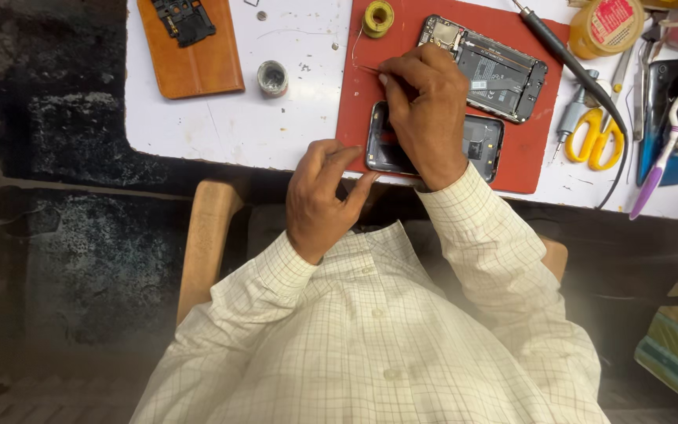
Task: The person works on a disassembled smartphone, applying flux paste to a small component and then soldering it with a soldering iron. The person handles the phone, flux paste, and soldering iron throughout the task.
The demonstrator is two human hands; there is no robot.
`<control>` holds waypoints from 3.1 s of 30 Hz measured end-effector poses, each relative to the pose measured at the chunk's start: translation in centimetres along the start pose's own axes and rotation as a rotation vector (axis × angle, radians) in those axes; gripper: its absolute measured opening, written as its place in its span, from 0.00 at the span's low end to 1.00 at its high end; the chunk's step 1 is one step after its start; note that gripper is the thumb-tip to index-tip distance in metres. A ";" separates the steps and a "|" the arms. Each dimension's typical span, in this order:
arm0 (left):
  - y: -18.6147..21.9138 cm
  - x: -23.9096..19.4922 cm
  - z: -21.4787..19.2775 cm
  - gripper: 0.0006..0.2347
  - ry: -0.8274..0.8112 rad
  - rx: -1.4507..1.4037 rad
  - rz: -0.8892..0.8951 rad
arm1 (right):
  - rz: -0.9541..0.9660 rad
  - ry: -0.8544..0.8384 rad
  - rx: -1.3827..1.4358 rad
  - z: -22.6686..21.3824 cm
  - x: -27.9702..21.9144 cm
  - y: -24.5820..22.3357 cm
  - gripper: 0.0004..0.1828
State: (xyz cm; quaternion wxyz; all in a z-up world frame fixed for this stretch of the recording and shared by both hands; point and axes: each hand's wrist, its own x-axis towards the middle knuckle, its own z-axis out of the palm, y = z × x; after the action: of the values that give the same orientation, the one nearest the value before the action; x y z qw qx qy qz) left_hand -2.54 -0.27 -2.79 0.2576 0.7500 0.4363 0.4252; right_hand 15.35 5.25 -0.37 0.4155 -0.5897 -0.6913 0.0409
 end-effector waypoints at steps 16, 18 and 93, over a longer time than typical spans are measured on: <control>2.4 0.8 -0.1 0.04 0.048 -0.784 -0.262 | 0.298 -0.036 0.521 -5.1 -4.4 -6.9 0.08; 2.7 0.8 0.5 0.06 0.040 -0.916 -0.331 | 0.314 -0.019 0.559 -5.3 -4.9 -6.7 0.10; 0.8 -2.3 -5.0 0.14 -0.179 -0.248 0.319 | 0.696 -0.287 1.191 -11.8 -12.0 -2.0 0.21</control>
State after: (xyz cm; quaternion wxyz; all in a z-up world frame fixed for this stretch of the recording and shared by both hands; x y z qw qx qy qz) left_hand -7.07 -2.62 -0.61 0.3148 0.8070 0.2319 0.4426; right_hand 20.69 -10.69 2.08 0.5350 -0.4377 -0.3706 0.6204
